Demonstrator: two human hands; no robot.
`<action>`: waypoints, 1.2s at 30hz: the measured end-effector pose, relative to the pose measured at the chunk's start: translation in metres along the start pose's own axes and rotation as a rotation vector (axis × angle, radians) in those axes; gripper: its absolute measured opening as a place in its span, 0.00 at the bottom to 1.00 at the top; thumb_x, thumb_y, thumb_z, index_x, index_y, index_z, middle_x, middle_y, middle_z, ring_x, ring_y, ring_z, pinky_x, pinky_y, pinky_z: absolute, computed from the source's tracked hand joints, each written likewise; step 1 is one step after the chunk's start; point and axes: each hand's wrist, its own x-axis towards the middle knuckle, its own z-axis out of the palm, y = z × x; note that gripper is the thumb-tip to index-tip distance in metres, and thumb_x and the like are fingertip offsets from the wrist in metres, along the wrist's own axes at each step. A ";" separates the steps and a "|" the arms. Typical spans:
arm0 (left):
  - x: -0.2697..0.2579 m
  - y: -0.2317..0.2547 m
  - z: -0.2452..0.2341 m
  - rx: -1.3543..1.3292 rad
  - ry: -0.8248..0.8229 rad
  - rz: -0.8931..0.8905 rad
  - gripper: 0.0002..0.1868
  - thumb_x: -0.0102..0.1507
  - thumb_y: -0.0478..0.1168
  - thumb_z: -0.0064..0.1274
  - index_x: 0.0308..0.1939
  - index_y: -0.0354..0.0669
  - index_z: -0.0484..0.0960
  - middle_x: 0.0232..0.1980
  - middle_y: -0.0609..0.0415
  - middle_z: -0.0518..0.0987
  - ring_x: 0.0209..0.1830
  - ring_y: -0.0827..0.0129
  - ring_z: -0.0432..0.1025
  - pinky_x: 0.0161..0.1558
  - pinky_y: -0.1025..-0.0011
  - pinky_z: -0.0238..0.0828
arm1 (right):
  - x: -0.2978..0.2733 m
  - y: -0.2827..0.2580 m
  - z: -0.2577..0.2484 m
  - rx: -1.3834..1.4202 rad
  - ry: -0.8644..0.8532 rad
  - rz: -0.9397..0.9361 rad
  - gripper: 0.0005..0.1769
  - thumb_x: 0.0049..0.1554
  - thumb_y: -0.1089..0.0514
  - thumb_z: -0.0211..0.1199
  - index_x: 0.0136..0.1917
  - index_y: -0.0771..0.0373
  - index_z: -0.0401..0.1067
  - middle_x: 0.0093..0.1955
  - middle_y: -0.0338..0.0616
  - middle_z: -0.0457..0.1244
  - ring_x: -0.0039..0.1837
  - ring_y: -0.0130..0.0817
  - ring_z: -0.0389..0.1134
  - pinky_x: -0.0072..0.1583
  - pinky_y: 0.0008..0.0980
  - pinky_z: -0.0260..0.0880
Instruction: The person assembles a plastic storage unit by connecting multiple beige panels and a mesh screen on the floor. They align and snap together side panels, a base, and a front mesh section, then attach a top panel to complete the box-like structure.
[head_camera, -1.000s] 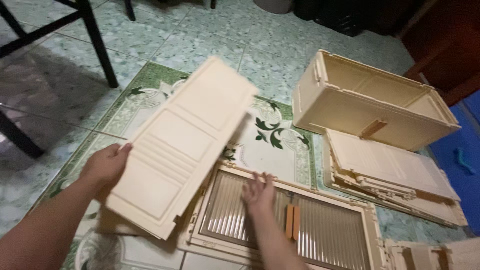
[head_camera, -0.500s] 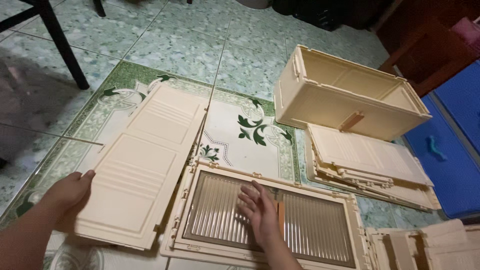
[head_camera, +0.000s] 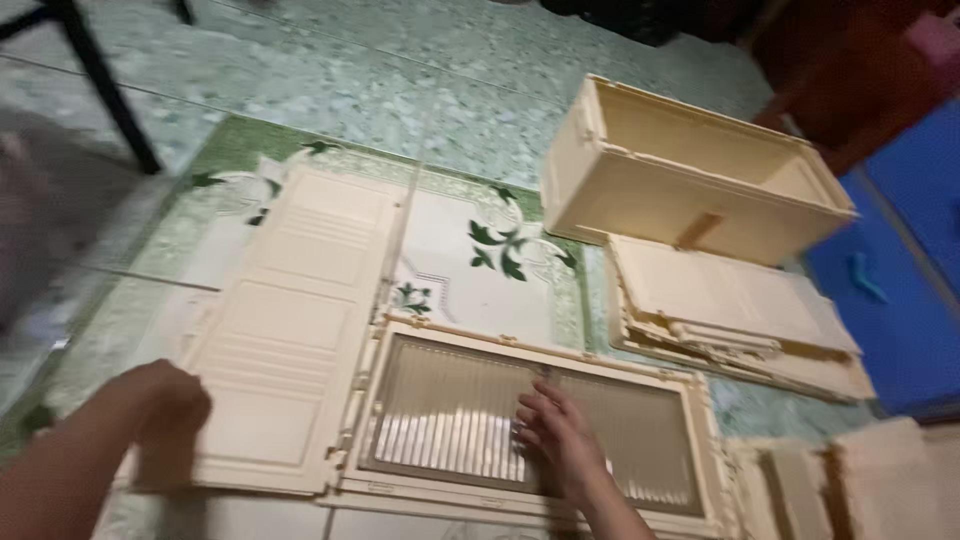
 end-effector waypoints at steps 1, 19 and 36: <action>-0.006 0.010 0.000 0.054 -0.002 -0.006 0.29 0.63 0.53 0.57 0.59 0.33 0.81 0.54 0.38 0.84 0.54 0.45 0.81 0.53 0.48 0.78 | 0.001 0.001 -0.007 -0.015 0.030 0.013 0.30 0.61 0.51 0.55 0.75 0.57 0.61 0.62 0.46 0.67 0.54 0.37 0.68 0.57 0.39 0.75; -0.257 0.249 0.026 0.966 -0.149 0.549 0.34 0.67 0.54 0.52 0.74 0.54 0.62 0.73 0.52 0.67 0.69 0.56 0.67 0.64 0.48 0.71 | 0.014 0.031 -0.091 -1.428 -0.019 -0.066 0.39 0.52 0.54 0.73 0.73 0.60 0.61 0.72 0.51 0.56 0.72 0.47 0.60 0.72 0.41 0.63; -0.279 0.255 0.093 0.434 0.054 0.747 0.22 0.68 0.55 0.47 0.61 0.49 0.73 0.65 0.47 0.69 0.67 0.53 0.64 0.67 0.52 0.64 | 0.056 0.026 -0.061 -0.702 0.165 0.193 0.25 0.52 0.51 0.74 0.55 0.70 0.72 0.47 0.53 0.72 0.42 0.38 0.75 0.42 0.37 0.76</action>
